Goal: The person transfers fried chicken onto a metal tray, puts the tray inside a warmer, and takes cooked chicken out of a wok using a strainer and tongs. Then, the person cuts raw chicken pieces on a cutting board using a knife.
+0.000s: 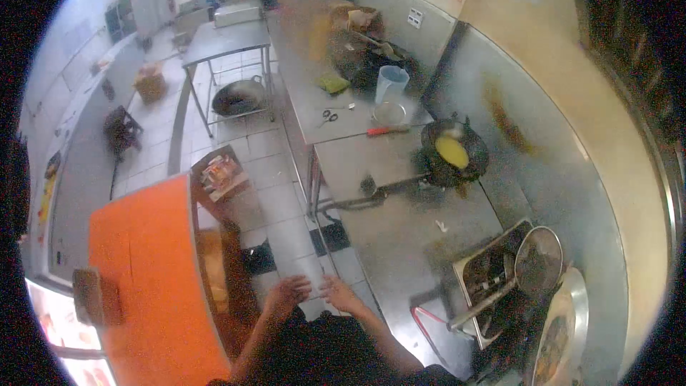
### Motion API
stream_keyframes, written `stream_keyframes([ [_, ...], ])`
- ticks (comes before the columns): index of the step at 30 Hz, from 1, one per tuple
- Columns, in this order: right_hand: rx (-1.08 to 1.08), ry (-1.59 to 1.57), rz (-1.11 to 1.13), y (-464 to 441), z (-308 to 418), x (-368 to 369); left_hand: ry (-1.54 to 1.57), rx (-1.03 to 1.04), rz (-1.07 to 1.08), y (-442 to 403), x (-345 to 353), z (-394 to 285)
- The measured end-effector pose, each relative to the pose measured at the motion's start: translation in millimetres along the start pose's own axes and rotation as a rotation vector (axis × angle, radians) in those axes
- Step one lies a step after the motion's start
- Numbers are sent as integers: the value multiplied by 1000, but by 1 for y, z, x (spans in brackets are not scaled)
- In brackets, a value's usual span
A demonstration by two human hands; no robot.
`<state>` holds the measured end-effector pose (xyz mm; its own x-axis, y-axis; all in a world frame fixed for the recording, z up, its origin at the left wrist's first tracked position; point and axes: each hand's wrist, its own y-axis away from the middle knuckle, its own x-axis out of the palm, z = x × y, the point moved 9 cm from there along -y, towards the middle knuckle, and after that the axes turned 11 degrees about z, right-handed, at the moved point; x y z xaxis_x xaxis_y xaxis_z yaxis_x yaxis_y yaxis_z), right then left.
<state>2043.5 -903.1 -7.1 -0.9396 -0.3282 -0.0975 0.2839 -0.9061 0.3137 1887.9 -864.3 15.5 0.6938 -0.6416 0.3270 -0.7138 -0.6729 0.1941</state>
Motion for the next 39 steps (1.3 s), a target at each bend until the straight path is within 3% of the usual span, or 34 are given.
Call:
stream_keyframes([
  [1,89,-295,38,-16,-13,1,2,-60,23,-18,-9,0],
  [5,214,-199,35,-76,-11,-14,404,-131,166,-76,-44,10],
  [8,359,-110,-152,-104,-19,-35,596,-240,226,-119,-85,14],
  [9,338,-158,-176,-115,-13,-40,81,-84,381,-138,-96,-13],
  [11,325,-209,-214,-132,-7,-48,-427,85,535,-161,-107,-43],
  [13,241,-389,-315,-147,-13,-56,652,-324,302,-185,-141,-28],
  [17,265,-297,-479,-163,-32,-58,303,-230,395,-226,-182,-60],
  [19,254,-500,-515,-169,-76,-56,785,-329,392,-237,-191,-58],
  [23,290,-603,-545,-160,-38,-32,739,-480,367,-245,-196,-57],
  [25,286,-544,-599,-159,20,-33,621,-599,311,-240,-196,-52],
  [26,285,-544,-605,-157,15,-31,618,-600,317,-236,-194,-49],
  [28,361,-379,-659,-142,1,-36,353,-309,507,-239,-187,-70],
  [29,361,-378,-660,-133,0,-41,353,-309,508,-245,-184,-70],
  [31,108,-370,-622,-116,24,-39,732,-723,341,-232,-175,-39],
  [32,113,-377,-625,-111,33,-36,731,-732,339,-231,-172,-30],
  [34,502,219,-700,-94,44,-50,728,-689,418,-235,-163,-19],
  [35,510,215,-695,-88,32,-47,733,-696,413,-234,-160,-18],
  [37,357,-555,-859,-71,-13,-28,777,-778,373,-227,-155,-13],
  [39,457,-509,-828,-62,-27,-19,786,-772,348,-222,-153,-16],
])
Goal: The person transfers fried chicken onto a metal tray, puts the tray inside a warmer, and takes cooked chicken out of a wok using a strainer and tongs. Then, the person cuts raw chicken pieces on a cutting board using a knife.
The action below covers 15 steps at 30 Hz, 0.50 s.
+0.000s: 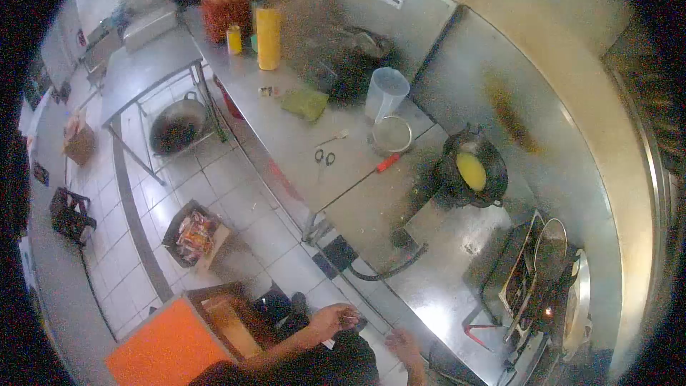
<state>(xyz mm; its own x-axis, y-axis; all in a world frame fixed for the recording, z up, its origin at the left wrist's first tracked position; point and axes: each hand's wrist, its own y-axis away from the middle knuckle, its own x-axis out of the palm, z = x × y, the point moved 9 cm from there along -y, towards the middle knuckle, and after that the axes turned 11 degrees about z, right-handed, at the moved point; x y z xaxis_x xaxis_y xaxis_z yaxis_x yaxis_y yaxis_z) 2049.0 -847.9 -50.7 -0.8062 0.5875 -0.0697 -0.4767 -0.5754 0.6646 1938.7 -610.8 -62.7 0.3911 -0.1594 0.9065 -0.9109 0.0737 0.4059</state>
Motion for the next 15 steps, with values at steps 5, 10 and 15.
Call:
stream_keyframes([
  [5,149,408,-85,6,37,13,-17,-63,136,-4,-21,24],
  [10,-92,431,-650,94,82,-73,-438,-133,146,-18,14,9],
  [15,-285,684,-1600,232,111,-210,-670,-111,166,-76,57,45],
])
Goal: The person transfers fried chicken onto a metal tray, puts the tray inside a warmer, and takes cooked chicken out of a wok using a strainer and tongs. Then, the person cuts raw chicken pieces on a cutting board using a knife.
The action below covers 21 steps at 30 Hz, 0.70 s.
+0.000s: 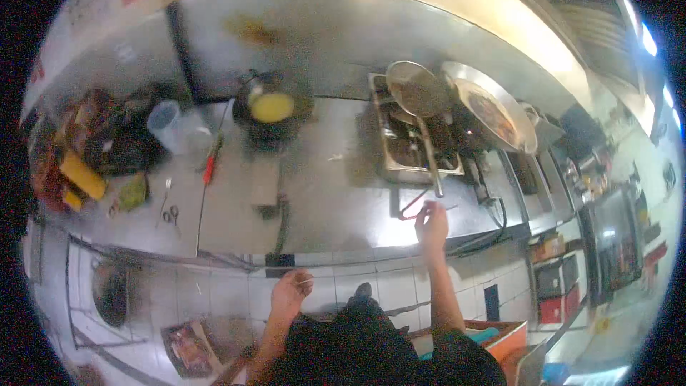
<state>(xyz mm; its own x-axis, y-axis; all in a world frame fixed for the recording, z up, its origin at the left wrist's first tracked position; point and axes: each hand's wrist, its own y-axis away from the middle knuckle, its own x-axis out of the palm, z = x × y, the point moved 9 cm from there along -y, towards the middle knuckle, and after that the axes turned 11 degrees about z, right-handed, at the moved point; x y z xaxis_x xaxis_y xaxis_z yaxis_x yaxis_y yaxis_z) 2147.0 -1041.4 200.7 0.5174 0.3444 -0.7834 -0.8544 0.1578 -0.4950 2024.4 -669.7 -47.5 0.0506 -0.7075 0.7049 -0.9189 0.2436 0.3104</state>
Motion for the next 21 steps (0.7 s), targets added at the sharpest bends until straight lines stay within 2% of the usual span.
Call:
stream_keyframes([
  [1,-6,118,-47,-23,-11,-14,123,-84,3,-7,32,-6],
  [2,-10,236,-88,-41,-23,-23,94,-92,16,-21,57,-10],
  [3,16,229,-103,-52,-50,-14,-73,-95,104,-36,86,-12],
  [5,280,30,176,-82,-127,27,-286,-86,239,-73,142,-4],
  [6,412,-23,400,-91,-149,46,-335,-74,284,-94,170,2],
  [8,466,-435,525,-102,-183,83,-188,-215,425,-125,244,19],
  [9,454,-218,570,-113,-190,94,-211,-221,436,-146,271,23],
  [12,556,-465,777,-103,-195,130,-281,-239,489,-196,336,42],
  [13,610,-579,804,-99,-206,159,-385,-163,434,-220,348,40],
  [15,243,-882,734,-101,-194,186,-546,-61,277,-260,363,36],
  [16,387,-847,762,-103,-185,160,-610,-38,175,-279,366,34],
  [17,536,-816,790,-103,-166,122,-635,-60,197,-296,375,36],
  [18,571,-835,765,-99,-172,126,-719,-66,166,-310,378,36],
  [20,394,-613,747,-96,-175,123,-823,-97,158,-335,378,39],
  [21,428,-620,733,-93,-189,118,-727,-133,190,-346,378,44],
])
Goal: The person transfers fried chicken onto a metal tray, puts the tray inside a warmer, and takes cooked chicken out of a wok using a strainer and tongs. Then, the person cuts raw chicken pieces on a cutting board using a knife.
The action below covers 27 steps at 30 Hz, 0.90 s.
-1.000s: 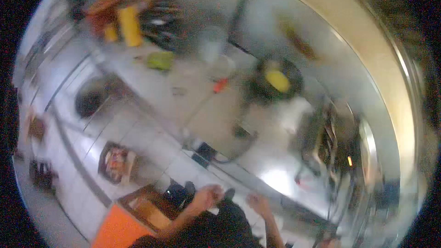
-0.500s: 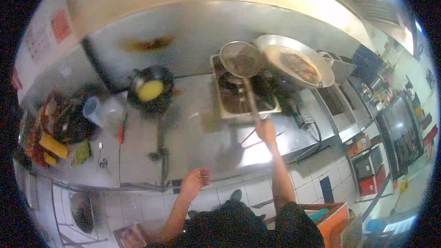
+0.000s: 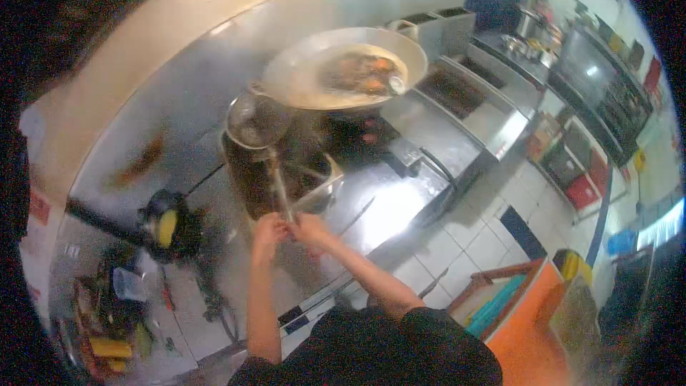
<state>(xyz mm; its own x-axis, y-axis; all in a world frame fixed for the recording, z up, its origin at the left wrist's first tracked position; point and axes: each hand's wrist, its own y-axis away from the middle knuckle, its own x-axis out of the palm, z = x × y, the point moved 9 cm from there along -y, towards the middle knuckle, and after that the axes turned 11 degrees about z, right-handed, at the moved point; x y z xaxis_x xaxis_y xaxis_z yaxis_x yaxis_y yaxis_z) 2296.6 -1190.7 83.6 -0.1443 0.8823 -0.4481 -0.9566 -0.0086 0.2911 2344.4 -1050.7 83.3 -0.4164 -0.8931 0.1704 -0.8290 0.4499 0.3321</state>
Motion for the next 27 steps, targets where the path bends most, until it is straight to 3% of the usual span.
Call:
stream_keyframes([
  [3,-92,55,27,35,21,-35,168,-44,162,-34,5,18],
  [5,-238,15,81,45,31,-37,-51,-65,109,-19,28,-14],
  [7,-160,-4,53,54,18,-40,-110,-61,107,-28,42,-20],
  [9,-305,151,65,69,42,-55,-44,-44,126,-35,42,-21],
  [10,-193,231,63,76,23,-76,23,-61,128,-27,48,-24],
  [11,-211,205,-94,76,-15,-98,9,-55,125,-28,43,-21],
  [12,-178,137,-394,72,-78,-126,-8,3,90,-25,32,-17],
  [13,-18,207,-510,88,-103,-171,-17,72,53,-26,26,-18],
  [14,22,335,-703,104,-130,-206,-20,5,31,-13,29,-22],
  [15,247,411,-758,106,-156,-241,-32,0,18,1,30,-25],
  [17,297,599,-824,97,-185,-284,60,68,-55,17,36,-29],
  [19,280,696,-656,62,-235,-298,97,101,-146,40,42,-37],
  [23,133,850,-522,36,-257,-308,24,193,-422,86,7,-45],
  [25,66,886,-414,33,-249,-311,-111,181,-330,116,20,-85],
  [27,14,917,-289,40,-238,-305,-115,160,-391,133,3,-94],
])
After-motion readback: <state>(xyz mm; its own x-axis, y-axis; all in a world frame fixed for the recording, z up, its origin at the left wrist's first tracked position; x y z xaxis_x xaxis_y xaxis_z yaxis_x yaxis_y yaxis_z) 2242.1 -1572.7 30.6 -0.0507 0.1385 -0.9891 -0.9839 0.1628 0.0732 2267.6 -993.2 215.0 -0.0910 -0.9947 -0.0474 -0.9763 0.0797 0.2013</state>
